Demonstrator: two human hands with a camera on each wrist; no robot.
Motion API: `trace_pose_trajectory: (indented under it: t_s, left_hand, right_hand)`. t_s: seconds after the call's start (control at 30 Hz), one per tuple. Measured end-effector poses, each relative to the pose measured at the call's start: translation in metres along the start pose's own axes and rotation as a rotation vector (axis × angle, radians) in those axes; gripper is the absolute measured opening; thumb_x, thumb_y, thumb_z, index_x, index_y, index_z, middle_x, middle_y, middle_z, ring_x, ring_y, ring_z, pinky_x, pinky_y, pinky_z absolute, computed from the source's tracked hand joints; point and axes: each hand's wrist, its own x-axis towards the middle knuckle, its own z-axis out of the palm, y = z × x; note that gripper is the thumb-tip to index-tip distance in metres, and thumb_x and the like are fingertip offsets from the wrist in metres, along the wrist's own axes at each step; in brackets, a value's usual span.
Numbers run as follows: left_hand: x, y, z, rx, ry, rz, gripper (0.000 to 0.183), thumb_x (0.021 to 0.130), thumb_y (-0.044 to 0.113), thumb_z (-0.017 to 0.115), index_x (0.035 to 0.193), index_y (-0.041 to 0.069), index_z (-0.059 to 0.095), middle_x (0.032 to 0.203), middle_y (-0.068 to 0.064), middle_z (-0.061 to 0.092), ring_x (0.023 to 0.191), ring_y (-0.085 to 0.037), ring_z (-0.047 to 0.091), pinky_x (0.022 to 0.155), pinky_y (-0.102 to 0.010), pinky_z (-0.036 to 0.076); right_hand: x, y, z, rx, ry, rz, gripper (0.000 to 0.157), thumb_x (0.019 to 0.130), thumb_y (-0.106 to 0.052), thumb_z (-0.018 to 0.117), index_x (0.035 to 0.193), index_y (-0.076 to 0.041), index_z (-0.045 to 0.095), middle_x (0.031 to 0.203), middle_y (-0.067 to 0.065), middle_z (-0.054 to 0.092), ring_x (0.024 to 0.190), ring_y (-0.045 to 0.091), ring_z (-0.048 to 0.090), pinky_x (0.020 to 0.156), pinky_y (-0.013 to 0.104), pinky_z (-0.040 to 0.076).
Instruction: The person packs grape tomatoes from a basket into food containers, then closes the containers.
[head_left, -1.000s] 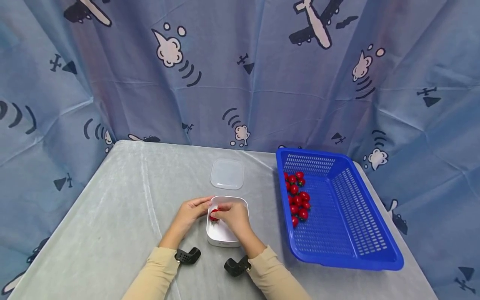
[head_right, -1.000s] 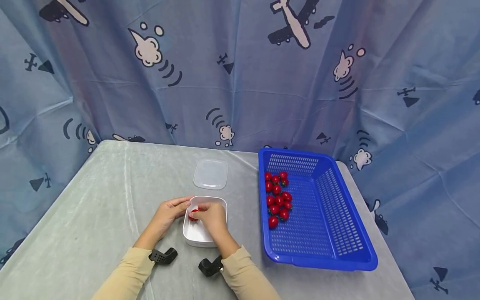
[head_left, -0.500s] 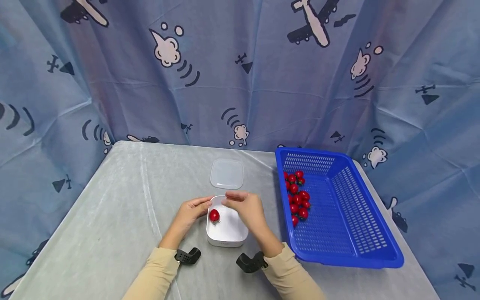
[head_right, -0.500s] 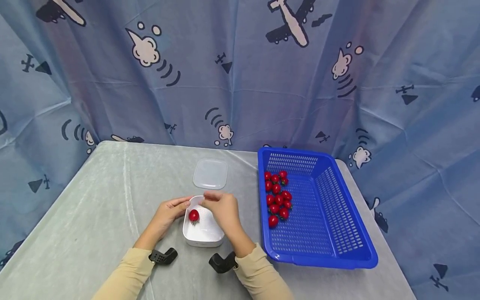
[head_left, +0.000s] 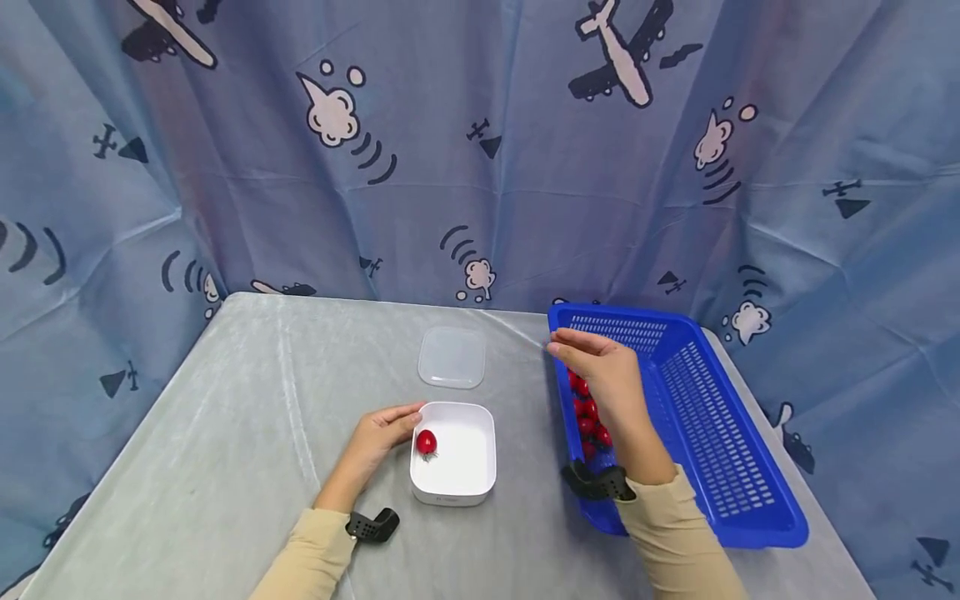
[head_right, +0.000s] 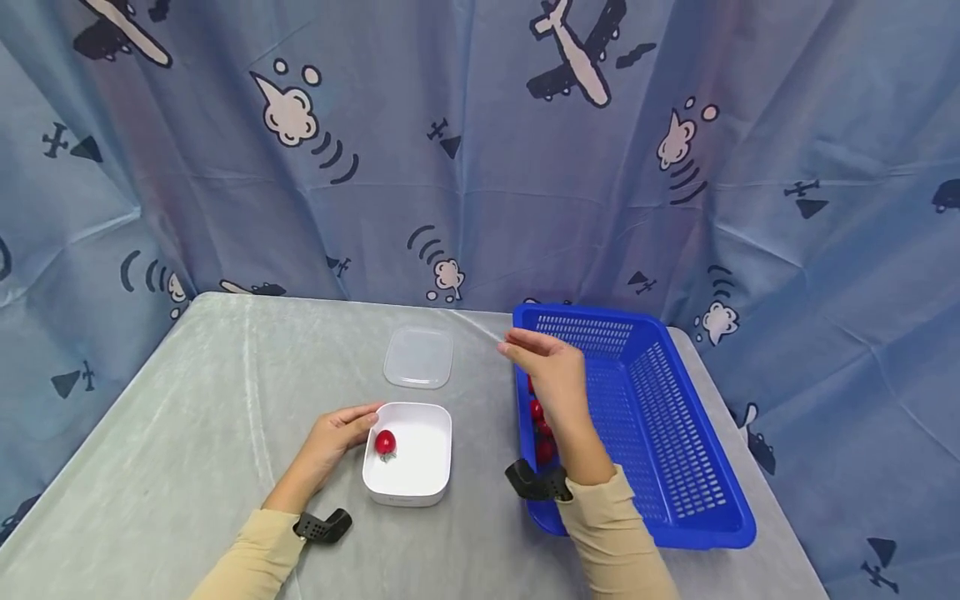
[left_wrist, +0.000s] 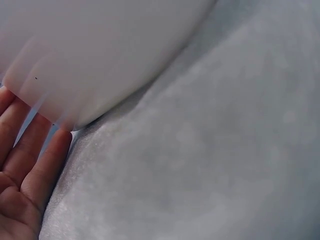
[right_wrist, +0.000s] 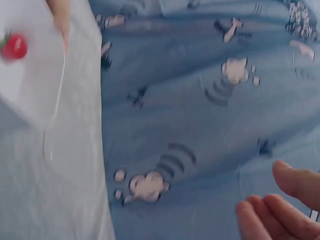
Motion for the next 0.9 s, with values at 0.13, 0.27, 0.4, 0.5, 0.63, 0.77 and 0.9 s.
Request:
trace_pose_trajectory:
  t_s: [0.13,0.27,0.4,0.5,0.63,0.77,0.9]
  left_hand:
    - [0.000,0.000,0.001,-0.014,0.004,0.001,0.038,0.094,0.014,0.067,0.127,-0.005,0.064,0.124,-0.012,0.070,0.095,0.000,0.068,0.088,-0.021,0.056]
    - [0.000,0.001,0.002,-0.011,0.011,0.014,0.039,0.094,0.013,0.067,0.127,-0.007,0.063,0.123,-0.012,0.071,0.094,0.001,0.067,0.087,-0.020,0.056]
    - [-0.002,0.001,0.002,0.000,0.012,0.014,0.039,0.094,0.012,0.067,0.127,-0.007,0.063,0.122,-0.011,0.071,0.093,0.002,0.067,0.086,-0.018,0.056]
    - [-0.003,0.001,0.002,0.003,0.007,0.009,0.039,0.094,0.012,0.067,0.127,-0.007,0.063,0.123,-0.011,0.071,0.093,0.001,0.067,0.087,-0.019,0.056]
    - [-0.002,0.000,0.002,0.000,0.004,0.013,0.039,0.094,0.014,0.067,0.127,-0.006,0.064,0.123,-0.012,0.070,0.094,0.000,0.067,0.088,-0.020,0.056]
    - [-0.001,-0.002,0.000,-0.005,0.000,0.013,0.039,0.094,0.016,0.068,0.127,-0.005,0.064,0.123,-0.011,0.070,0.095,0.000,0.068,0.089,-0.020,0.055]
    - [0.000,-0.003,-0.001,-0.009,0.000,0.012,0.039,0.094,0.015,0.067,0.127,-0.005,0.064,0.122,-0.009,0.071,0.096,0.000,0.068,0.089,-0.020,0.055]
  right_hand:
    - [0.016,0.007,-0.024,0.084,0.031,0.000,0.051,0.089,-0.019,0.076,0.130,0.007,0.061,0.083,-0.022,0.072,0.083,-0.006,0.070,0.083,0.015,0.057]
    - [0.030,0.018,-0.040,0.085,0.044,0.022,0.055,0.089,-0.019,0.075,0.133,0.010,0.057,0.082,-0.023,0.071,0.080,-0.006,0.069,0.078,0.013,0.057]
    - [0.040,0.028,-0.052,0.021,0.052,0.063,0.054,0.090,-0.022,0.074,0.134,0.005,0.058,0.084,-0.023,0.067,0.080,-0.007,0.068,0.078,0.012,0.056]
    - [0.048,0.036,-0.059,-0.010,0.052,0.096,0.054,0.092,-0.024,0.072,0.136,0.004,0.057,0.087,-0.023,0.065,0.080,-0.009,0.067,0.081,0.012,0.055]
    - [0.059,0.046,-0.065,0.029,0.076,0.118,0.056,0.091,-0.022,0.073,0.137,0.006,0.055,0.082,-0.023,0.065,0.076,-0.010,0.066,0.079,0.011,0.055]
    - [0.072,0.054,-0.068,0.048,0.110,0.151,0.056,0.090,-0.022,0.074,0.136,0.004,0.057,0.082,-0.022,0.067,0.079,-0.009,0.066,0.080,0.011,0.055]
    - [0.083,0.062,-0.069,0.002,0.126,0.217,0.053,0.092,-0.026,0.072,0.138,-0.003,0.058,0.116,-0.006,0.073,0.087,-0.006,0.066,0.096,0.021,0.053]
